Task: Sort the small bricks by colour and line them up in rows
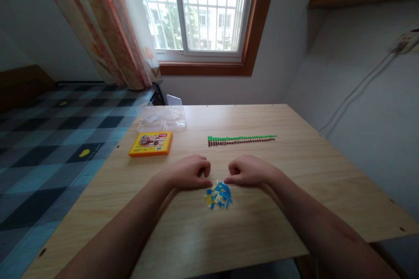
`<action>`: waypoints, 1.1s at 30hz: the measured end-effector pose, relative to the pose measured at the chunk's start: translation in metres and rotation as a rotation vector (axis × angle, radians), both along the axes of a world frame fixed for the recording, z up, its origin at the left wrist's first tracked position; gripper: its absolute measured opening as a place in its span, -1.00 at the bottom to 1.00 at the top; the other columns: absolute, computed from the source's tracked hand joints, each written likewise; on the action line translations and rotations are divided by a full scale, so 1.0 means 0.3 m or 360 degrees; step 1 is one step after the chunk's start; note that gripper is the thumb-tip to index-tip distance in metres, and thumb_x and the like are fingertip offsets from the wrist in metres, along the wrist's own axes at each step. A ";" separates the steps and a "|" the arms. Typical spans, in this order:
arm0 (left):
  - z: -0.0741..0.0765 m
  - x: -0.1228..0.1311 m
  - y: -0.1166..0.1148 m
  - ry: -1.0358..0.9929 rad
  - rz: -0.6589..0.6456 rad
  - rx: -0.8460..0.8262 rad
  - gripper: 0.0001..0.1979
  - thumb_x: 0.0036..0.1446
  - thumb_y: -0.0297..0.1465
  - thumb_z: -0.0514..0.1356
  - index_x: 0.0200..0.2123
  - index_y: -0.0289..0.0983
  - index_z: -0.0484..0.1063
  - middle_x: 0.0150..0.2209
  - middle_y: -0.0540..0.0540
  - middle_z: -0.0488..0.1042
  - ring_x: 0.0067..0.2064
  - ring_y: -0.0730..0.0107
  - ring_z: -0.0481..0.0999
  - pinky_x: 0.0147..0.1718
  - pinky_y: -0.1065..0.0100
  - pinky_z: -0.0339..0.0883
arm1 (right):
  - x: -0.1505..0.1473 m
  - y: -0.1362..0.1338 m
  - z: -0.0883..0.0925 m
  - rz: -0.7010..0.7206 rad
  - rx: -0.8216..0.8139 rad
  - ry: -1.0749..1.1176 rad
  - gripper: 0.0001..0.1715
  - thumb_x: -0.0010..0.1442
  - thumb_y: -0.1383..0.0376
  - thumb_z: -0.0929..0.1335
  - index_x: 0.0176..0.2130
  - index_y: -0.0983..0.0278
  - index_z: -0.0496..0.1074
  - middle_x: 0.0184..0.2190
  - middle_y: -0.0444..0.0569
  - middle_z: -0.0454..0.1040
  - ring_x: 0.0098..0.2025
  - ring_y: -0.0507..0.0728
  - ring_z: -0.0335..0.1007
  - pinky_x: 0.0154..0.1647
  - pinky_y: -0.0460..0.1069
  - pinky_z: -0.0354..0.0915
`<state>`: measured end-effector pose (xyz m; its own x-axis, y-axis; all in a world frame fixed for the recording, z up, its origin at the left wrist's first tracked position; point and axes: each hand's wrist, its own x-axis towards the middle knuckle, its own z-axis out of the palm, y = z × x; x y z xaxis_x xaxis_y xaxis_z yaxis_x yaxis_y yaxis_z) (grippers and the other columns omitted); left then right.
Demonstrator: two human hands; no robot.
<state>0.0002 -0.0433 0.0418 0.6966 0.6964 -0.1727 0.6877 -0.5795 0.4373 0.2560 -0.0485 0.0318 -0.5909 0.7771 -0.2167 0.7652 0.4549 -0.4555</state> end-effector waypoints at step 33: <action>0.005 0.001 -0.022 0.0038 -0.0044 0.0061 -0.73 0.06 -0.13 0.30 -0.43 -0.21 0.42 -0.33 -0.05 0.42 -0.26 0.30 0.38 -0.33 0.30 0.18 | -0.014 -0.027 0.006 0.0035 0.0098 -0.0132 -0.56 0.08 -0.06 0.47 -0.50 0.23 0.44 -0.56 -0.14 0.42 -0.53 0.02 0.12 -0.48 -0.02 -0.11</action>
